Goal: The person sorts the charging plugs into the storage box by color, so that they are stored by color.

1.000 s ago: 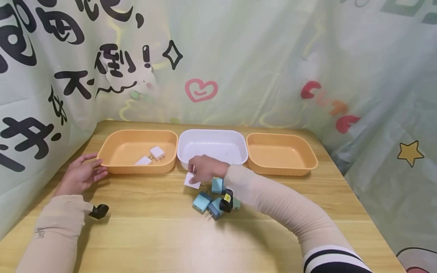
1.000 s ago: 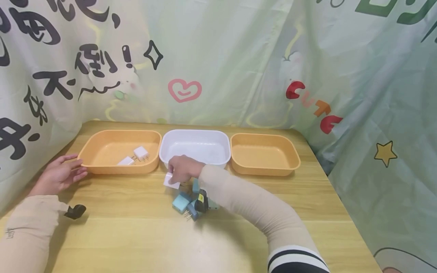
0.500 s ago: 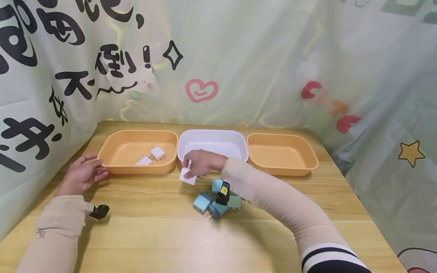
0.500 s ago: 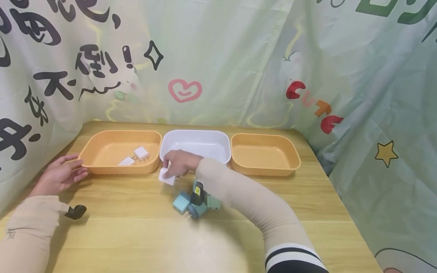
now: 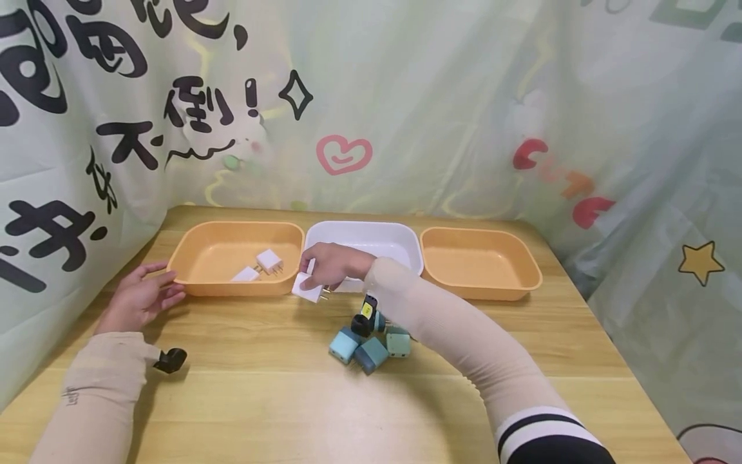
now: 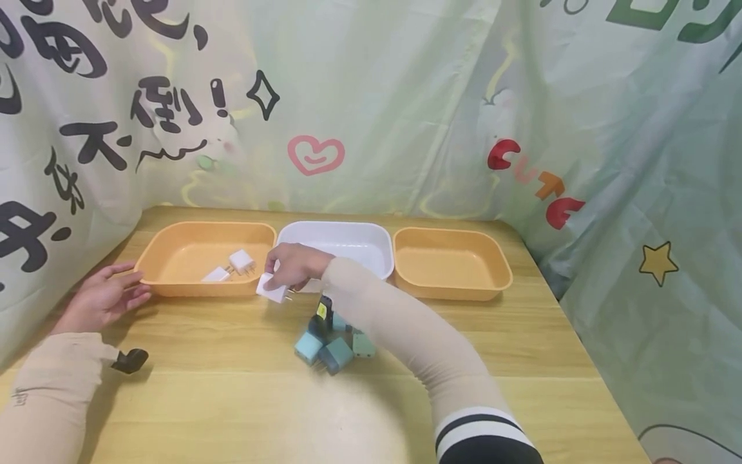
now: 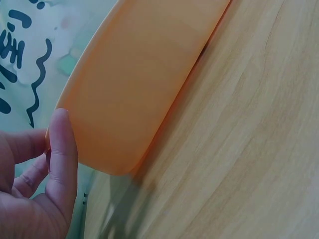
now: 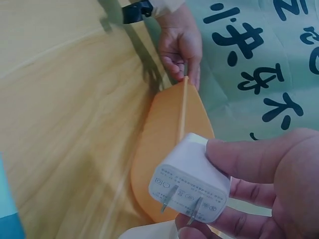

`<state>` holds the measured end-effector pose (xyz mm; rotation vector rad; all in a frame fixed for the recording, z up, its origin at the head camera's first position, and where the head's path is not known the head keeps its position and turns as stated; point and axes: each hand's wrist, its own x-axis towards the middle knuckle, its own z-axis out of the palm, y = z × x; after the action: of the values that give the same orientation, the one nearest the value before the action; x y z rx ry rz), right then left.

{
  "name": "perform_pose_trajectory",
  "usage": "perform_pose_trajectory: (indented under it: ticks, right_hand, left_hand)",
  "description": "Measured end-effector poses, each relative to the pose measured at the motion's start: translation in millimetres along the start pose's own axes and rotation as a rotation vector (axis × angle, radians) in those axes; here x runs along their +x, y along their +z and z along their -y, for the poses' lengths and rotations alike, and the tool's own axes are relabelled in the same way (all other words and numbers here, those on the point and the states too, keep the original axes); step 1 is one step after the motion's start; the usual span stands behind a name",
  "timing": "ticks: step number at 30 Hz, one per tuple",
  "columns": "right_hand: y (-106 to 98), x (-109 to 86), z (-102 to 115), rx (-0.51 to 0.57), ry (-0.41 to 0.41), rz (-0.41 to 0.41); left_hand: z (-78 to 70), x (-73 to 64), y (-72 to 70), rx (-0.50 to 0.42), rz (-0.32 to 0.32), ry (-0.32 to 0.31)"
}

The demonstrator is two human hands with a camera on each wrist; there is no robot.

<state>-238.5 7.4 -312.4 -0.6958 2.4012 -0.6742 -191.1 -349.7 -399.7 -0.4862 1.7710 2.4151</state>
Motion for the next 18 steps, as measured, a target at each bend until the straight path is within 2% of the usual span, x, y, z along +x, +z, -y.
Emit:
perform_pose_trajectory:
  ticks: [18]
  right_hand:
    - [-3, 36.3, 7, 0.243, 0.012, -0.058]
  left_hand:
    - [0.0, 1.3, -1.0, -0.009, 0.012, -0.005]
